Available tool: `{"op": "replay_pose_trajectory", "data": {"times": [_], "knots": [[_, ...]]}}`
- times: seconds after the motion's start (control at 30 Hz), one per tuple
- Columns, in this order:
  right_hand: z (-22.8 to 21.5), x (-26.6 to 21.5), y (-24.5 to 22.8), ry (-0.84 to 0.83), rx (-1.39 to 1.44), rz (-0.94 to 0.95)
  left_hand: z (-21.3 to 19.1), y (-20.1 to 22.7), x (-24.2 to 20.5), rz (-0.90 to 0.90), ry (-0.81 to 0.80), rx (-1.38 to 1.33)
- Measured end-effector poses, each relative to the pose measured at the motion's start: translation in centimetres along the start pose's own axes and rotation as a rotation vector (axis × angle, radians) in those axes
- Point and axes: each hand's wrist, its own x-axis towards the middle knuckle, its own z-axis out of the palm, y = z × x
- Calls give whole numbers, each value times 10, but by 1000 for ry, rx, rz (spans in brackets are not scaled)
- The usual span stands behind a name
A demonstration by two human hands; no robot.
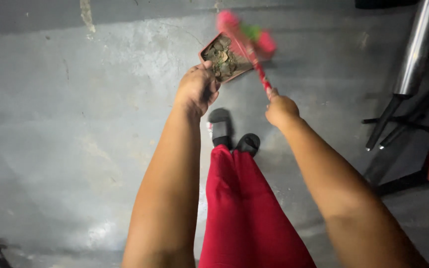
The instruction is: Sweeping dust and debris into a dustpan on a gym floor.
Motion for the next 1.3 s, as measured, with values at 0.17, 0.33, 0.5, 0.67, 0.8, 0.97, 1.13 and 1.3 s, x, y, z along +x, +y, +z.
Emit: {"op": "replay_pose_trajectory", "data": {"times": [0.17,0.33,0.5,0.67,0.8,0.97,1.13,1.3], "knots": [[-17,-53,94,126,287,-264,-14,-14,18,41,-39,-43],[-23,-32,146,169,218,-85,-4,-6,1,6,2,-64],[-1,-9,84,142,227,-104,2,-10,6,28,-11,-55],[28,-23,10,120,269,-91,-20,-5,7,18,-80,-91],[31,-57,15,122,279,-75,-89,-7,-6,-5,-180,-181],[33,-117,76,91,495,226,-206,20,-57,-88,-117,-98],[76,-88,99,26,383,514,-283,66,-85,-73,-143,-11],[77,-62,-4,-13,738,903,-314,94,-73,-102,-52,145]]}}
